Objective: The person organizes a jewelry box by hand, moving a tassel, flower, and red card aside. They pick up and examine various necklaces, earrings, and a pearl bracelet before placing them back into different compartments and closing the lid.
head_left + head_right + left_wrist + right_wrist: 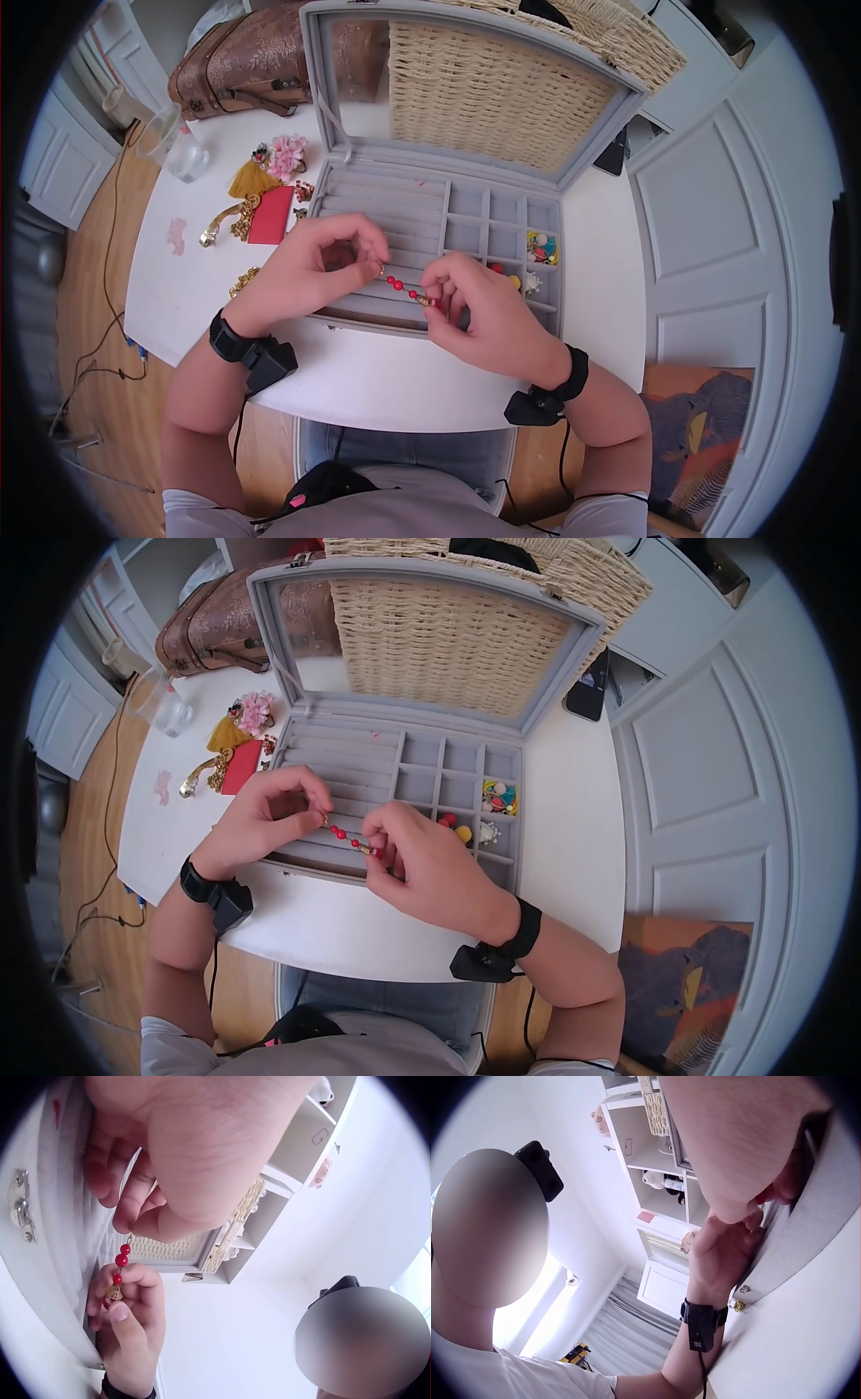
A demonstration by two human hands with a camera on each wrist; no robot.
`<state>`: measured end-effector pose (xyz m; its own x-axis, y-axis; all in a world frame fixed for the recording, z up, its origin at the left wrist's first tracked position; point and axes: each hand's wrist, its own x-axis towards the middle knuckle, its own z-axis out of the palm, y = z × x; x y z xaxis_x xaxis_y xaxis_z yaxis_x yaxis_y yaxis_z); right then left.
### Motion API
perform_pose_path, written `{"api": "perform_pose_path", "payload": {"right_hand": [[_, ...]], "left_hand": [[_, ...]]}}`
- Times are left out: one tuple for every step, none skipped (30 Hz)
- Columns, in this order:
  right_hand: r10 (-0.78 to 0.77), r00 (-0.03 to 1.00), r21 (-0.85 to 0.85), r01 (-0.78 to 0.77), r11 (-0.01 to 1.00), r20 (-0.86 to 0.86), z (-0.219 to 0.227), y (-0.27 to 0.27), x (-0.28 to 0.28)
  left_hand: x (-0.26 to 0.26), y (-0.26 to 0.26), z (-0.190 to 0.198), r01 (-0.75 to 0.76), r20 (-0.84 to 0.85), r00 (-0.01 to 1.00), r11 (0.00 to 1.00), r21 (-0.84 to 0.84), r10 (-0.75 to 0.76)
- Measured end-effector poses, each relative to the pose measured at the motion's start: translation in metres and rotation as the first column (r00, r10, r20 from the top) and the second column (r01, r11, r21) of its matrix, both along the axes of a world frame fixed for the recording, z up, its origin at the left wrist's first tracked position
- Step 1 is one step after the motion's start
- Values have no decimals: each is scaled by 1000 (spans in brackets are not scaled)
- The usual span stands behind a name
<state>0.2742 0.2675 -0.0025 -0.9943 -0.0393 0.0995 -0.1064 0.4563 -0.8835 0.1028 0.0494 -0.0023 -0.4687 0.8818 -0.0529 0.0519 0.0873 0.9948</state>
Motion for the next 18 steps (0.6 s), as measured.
{"api": "perform_pose_path", "payload": {"right_hand": [[2, 1000, -2, -2, 1000, -2, 0, 0, 0], [4, 1000, -4, -4, 1000, -3, 0, 0, 0], [3, 1000, -3, -3, 1000, -4, 0, 0, 0], [4, 1000, -6, -4, 1000, 2, 1, 0, 0], [4, 1000, -9, -4, 1000, 9, 1, 0, 0], [5, 1000, -9, -5, 1000, 11, 0, 0, 0], [11, 1000, 0, -11, 1000, -2, -1, 1, -1], [15, 1000, 8, -15, 1000, -15, -3, 1, 0], [13, 1000, 5, -13, 1000, -13, -3, 0, 1], [9, 1000, -8, -9, 1000, -8, -3, 0, 1], [6, 1000, -21, -6, 1000, -5, -3, 1, 0], [4, 1000, -19, -4, 1000, -9, -2, 1, 0], [6, 1000, -9, -6, 1000, -6, -1, 1, 0], [8, 1000, 1, -8, 1000, -2, -1, 1, 1], [8, 1000, 2, -8, 1000, -2, -1, 1, 1], [5, 1000, -14, -5, 1000, -8, -1, 0, 1], [2, 1000, -30, -3, 1000, -13, -1, 1, 1], [2, 1000, -29, -3, 1000, -14, -2, 1, 1]], "left_hand": [[1, 0, -1, -8, -13, 1000, 1000, 19, 8], [1, 0, -2, -7, -13, 1000, 1000, 19, 7], [2, 1, -2, -13, -25, 1000, 1000, 21, 14], [1, 1, -2, -19, -36, 999, 1000, 23, 20], [1, 1, -1, -19, -36, 999, 1000, 23, 20], [0, 0, 2, -10, -22, 1000, 1000, -7, 10], [0, -1, 2, 0, -5, 1000, 999, -40, 0], [1, -1, 1, 0, 1, 1000, 999, -44, 0], [1, -1, 0, -2, -5, 1000, 999, -42, 1], [-1, 0, 1, -3, -18, 1000, 999, -36, 2], [-2, 1, 2, -1, -24, 1000, 999, -33, 0], [-2, 0, 1, 1, -31, 1000, 1000, -31, -2], [-1, 0, 0, 1, -36, 999, 1000, -30, -2], [0, 1, -1, 2, -36, 999, 1000, -30, -3], [1, 2, -2, -9, -60, 998, 1000, -4, 9], [2, 2, -3, -19, -84, 996, 1000, 23, 21], [1, 2, -3, -19, -84, 996, 1000, 24, 21], [1, 2, -3, -15, -100, 995, 1000, 20, 17]]}}
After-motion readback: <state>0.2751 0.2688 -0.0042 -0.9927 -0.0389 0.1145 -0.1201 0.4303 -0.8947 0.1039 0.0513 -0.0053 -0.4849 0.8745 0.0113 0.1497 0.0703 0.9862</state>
